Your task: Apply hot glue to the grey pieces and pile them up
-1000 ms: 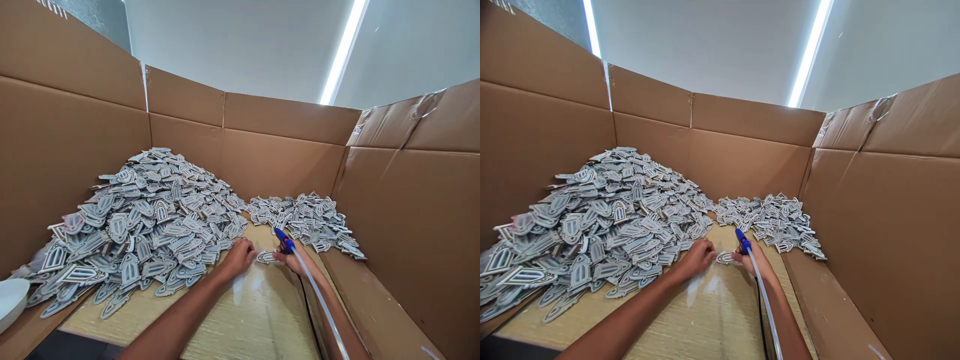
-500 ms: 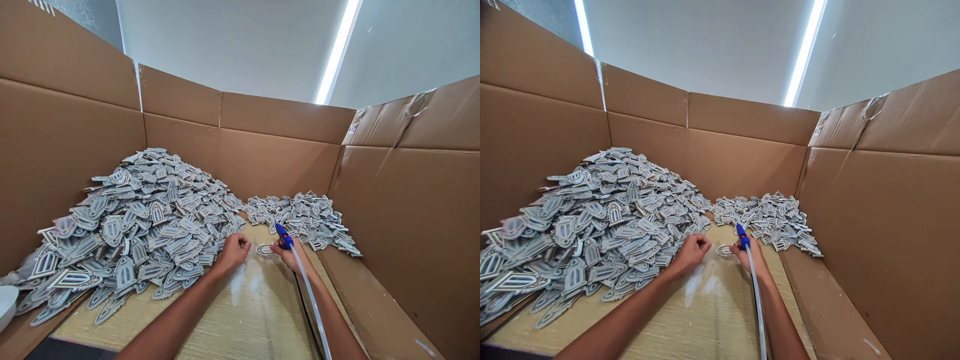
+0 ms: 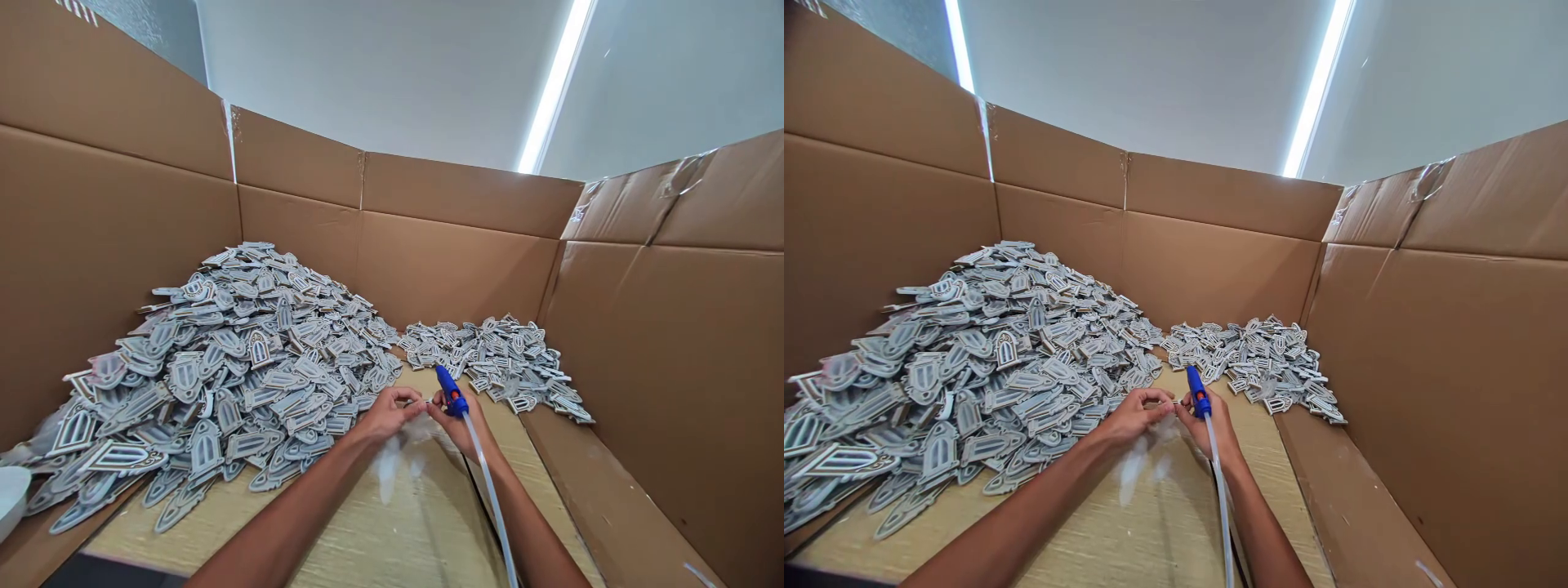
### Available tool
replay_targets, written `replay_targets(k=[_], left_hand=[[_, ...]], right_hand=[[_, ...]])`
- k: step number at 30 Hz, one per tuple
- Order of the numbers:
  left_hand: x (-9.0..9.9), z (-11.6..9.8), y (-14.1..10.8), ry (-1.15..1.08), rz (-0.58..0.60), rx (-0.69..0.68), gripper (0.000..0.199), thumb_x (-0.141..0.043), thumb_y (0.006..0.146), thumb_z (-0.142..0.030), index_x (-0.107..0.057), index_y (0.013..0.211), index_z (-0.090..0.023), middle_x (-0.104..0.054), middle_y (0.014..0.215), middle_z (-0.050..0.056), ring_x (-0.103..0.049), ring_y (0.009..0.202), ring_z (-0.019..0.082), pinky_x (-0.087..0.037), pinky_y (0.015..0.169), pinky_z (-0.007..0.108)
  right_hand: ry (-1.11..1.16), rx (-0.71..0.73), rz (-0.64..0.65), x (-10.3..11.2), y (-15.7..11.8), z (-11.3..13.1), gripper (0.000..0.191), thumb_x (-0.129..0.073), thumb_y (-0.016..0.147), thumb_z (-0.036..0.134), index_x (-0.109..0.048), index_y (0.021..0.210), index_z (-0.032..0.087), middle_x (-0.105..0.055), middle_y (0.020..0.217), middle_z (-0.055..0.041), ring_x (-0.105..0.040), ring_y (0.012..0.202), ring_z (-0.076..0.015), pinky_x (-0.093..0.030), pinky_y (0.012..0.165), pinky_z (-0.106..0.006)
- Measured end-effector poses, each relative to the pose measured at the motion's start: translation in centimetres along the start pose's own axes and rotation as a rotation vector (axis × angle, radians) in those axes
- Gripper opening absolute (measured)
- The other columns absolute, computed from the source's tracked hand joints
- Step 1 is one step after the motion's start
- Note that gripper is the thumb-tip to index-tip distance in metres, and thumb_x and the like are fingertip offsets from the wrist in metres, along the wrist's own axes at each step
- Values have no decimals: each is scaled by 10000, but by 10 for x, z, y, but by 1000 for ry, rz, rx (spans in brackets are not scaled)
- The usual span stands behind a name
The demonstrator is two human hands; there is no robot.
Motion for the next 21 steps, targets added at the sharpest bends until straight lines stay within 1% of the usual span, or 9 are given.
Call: replay_targets(k=[2, 3, 7, 8, 10, 13, 15, 18, 21], left_hand=[[-5, -1, 0, 3, 59, -8, 491, -801, 619, -620, -700, 657, -141, -645, 696, 33, -529, 648, 150, -374, 628, 258], [-6, -1, 0, 8, 51, -6, 495, -802, 613, -623, -695, 645, -141, -617, 644, 16, -508, 625, 140, -361, 615, 252], [6, 4, 1, -58, -133, 68, 518, -837, 539, -618, -708, 678, -136, -607, 608, 4, -467, 553, 116, -336, 553, 238], [9, 6, 1, -91, -179, 88, 528, -844, 528, -615, -720, 709, -135, -614, 612, 6, -459, 534, 110, -328, 531, 235], [12, 8, 0, -147, -234, 118, 542, -855, 524, -606, -738, 765, -134, -611, 598, 2, -419, 478, 89, -292, 482, 227], [11, 9, -1, -183, -238, 131, 558, -862, 527, -609, -749, 791, -130, -572, 540, -18, -343, 407, 58, -239, 425, 217], [8, 9, -1, -186, -225, 122, 561, -862, 529, -610, -749, 794, -128, -555, 514, -26, -337, 385, 54, -234, 403, 214], [7, 9, 0, -183, -233, 101, 509, -849, 570, -572, -736, 789, -127, -585, 551, -12, -368, 381, 56, -253, 381, 208], [8, 8, 2, -226, -244, 60, 369, -839, 602, -428, -688, 783, -145, -657, 734, 23, -491, 466, 81, -329, 389, 195]], right_hand=[[29, -28, 16, -2, 0, -2, 371, -766, 706, 528, -612, 749, 193, -608, 655, 4, -510, 529, -131, -392, 513, -249], [27, -40, 12, -1, 1, -3, 387, -752, 719, 552, -611, 741, 193, -593, 629, 10, -492, 502, -124, -380, 494, -248], [-10, -60, -56, 4, 1, -5, 438, -701, 761, 611, -596, 699, 189, -593, 593, 4, -465, 455, -112, -353, 449, -242], [-4, -70, -49, 2, 0, -6, 448, -705, 756, 619, -596, 693, 189, -613, 605, -5, -474, 454, -113, -352, 439, -240], [36, -95, 22, -7, -2, -6, 457, -731, 731, 627, -619, 713, 185, -659, 646, -26, -507, 462, -123, -361, 418, -238], [128, -127, 110, -22, -8, -3, 470, -783, 680, 624, -648, 763, 182, -701, 692, -49, -574, 512, -150, -398, 409, -234], [180, -132, 106, -27, -10, 0, 488, -798, 654, 636, -642, 746, 183, -706, 691, -56, -598, 537, -161, -422, 416, -236], [223, -141, 40, -24, -9, 5, 524, -814, 604, 665, -610, 692, 190, -701, 668, -59, -602, 537, -164, -448, 432, -249], [259, -161, -41, -13, -6, 9, 564, -835, 534, 683, -566, 674, 208, -699, 677, -64, -651, 596, -203, -467, 455, -263]])
Point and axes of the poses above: each hand's wrist, its own y-axis towards the middle knuckle, its own x-axis out of the back of the hand, z = x × y, the point moved 7 cm from there along y, towards the middle knuckle
